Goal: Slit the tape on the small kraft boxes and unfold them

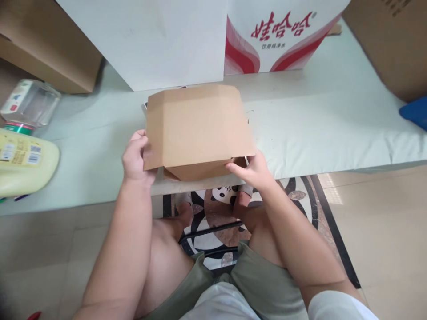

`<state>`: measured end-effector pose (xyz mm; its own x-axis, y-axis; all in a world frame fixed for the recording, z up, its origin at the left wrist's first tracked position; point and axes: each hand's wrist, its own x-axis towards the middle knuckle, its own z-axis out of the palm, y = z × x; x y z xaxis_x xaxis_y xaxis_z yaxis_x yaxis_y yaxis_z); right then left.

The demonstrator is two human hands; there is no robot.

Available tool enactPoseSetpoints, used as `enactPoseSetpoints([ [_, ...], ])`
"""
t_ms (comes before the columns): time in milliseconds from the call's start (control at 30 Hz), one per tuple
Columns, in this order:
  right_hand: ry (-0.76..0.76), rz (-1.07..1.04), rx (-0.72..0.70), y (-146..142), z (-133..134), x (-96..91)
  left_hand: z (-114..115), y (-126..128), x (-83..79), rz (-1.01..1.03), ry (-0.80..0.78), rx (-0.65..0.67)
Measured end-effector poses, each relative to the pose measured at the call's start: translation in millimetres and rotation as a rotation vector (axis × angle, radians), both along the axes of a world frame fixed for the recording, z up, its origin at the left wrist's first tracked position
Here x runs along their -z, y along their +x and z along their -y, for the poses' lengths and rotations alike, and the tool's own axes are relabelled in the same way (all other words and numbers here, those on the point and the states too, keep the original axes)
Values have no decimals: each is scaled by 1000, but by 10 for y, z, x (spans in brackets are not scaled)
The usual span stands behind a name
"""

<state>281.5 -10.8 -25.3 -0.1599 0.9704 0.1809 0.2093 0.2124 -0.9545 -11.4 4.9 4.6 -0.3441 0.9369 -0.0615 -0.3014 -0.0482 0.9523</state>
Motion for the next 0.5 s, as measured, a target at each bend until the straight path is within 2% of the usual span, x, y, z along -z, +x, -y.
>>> enactPoseSetpoints([
  [100,-29,22,93,-28,-20,-37,1,7,5,53,49,74],
  [167,-34,23,164,-42,-32,-64,2,18,23,8,64,91],
  [367,-57,32,181,-60,-28,-92,-12,49,103,-163,83,-27],
  [500,-59,-5,222,-46,-10,-47,-3,92,48,-200,60,-25],
])
